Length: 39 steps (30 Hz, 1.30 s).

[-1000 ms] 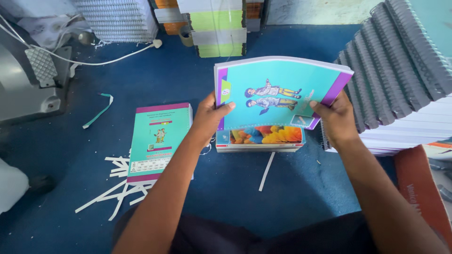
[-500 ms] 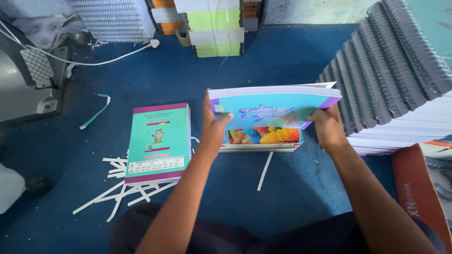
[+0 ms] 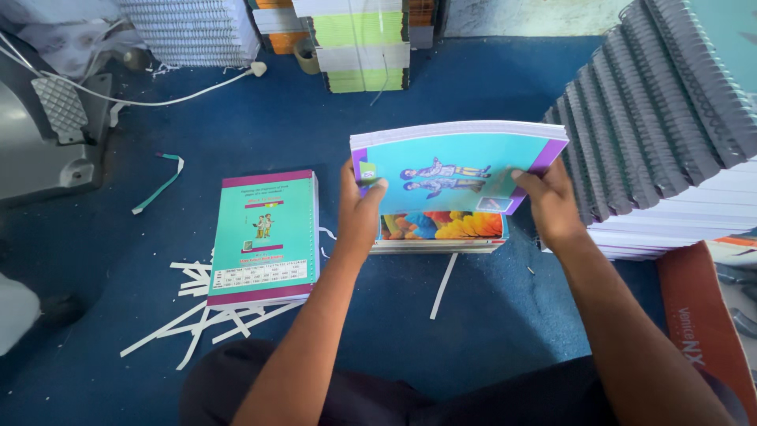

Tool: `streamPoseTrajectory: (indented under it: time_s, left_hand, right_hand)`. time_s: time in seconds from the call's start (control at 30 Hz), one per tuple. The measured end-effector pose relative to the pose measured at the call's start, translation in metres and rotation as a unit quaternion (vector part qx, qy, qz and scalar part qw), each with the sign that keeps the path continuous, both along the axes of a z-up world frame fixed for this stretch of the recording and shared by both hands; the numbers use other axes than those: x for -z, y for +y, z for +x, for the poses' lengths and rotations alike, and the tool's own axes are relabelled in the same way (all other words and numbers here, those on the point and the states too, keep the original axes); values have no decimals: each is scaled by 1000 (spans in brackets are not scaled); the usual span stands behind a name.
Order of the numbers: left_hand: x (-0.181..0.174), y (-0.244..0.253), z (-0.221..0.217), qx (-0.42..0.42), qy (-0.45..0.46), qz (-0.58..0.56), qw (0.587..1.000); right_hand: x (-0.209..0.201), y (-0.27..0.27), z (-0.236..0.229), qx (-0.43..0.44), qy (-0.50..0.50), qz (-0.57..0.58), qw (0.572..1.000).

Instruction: The person sits on the floor and inserts a plastic spiral binding into the holes of a notebook. They then flip the notebook over and continue inserting the binding on the other side. Finally, they place the finished notebook on a stack of completed notebooks.

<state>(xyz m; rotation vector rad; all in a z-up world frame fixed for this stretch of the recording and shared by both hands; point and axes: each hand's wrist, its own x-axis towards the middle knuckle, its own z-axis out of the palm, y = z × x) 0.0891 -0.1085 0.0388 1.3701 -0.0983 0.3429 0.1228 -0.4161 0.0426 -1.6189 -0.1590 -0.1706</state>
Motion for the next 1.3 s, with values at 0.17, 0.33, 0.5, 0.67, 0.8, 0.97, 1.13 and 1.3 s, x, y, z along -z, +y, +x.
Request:
streamPoseTrajectory:
  time_s: [0.17,0.33,0.5,0.67,0.8,0.97,1.13,1.3]
  left_hand:
    - [4,1,-1,-1,-2,16,1000]
    - [2,-5,-2,-27,6,34,999]
    - [-4,0,1,-26,-7,50,998]
    - [-2,8,-1,-27,22,52,998]
    - [7,10,-1,-20,36,24,999]
    - [9,10,1,-4,19,9,1000]
    - [10,12,-2,10,22,27,999]
    - [7,7,-2,-31,24,76,996]
  right_hand:
    - [4,3,-2,-18,-3,7,1000]
    - [2,14,-7,-21,-39,8,999]
    - [-2,12,-8,-18,-51,15,998]
    - [-5,13,-3,-41,-9,37,998]
    - [-4,12,-3,-38,-3,33,999]
    - [-2,14,0,-31,2,7,1000]
    - [1,13,-1,-31,2,-26,999]
    - [6,18,-4,-51,-34,31,998]
